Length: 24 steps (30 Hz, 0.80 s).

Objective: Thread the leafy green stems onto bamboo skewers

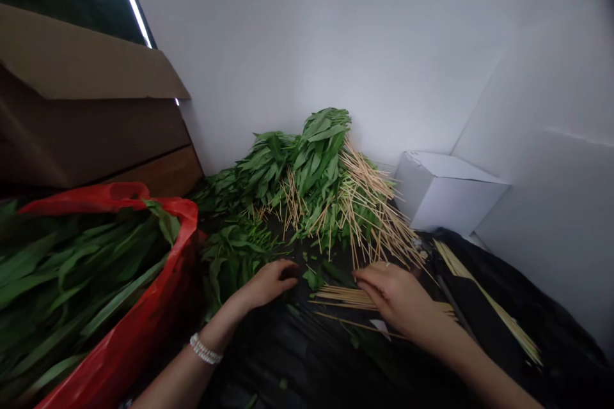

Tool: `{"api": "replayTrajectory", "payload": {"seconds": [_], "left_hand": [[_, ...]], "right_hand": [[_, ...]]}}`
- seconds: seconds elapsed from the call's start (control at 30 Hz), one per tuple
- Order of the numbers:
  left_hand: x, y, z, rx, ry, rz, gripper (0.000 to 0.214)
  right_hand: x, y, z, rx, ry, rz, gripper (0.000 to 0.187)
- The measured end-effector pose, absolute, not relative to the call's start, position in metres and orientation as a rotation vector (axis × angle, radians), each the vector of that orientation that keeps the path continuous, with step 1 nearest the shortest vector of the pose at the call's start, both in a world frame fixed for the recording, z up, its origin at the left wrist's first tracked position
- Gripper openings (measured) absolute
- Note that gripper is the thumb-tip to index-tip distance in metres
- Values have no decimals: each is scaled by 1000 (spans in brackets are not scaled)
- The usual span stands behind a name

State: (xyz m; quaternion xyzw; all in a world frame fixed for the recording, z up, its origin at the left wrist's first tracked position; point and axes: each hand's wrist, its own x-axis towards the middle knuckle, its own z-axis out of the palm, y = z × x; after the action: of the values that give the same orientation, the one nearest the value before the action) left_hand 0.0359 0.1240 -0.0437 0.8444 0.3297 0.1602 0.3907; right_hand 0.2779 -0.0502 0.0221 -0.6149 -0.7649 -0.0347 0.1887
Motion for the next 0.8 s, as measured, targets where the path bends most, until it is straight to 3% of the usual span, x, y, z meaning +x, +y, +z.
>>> {"api": "replayTrajectory", "payload": {"seconds": [0.37,0.6,0.8], "left_hand": [[10,-3,-55,2356,921,477,27],[5,-5,-61,2248,950,490,25],[0,16,-31,2180,908,493,21]], "right_hand": [[269,-36,-61,-1911,-2355,-331,21],[269,-21,-65,-1978,-2319,-434,19],[261,-11,-55,-1925,-2300,-443,17]]}}
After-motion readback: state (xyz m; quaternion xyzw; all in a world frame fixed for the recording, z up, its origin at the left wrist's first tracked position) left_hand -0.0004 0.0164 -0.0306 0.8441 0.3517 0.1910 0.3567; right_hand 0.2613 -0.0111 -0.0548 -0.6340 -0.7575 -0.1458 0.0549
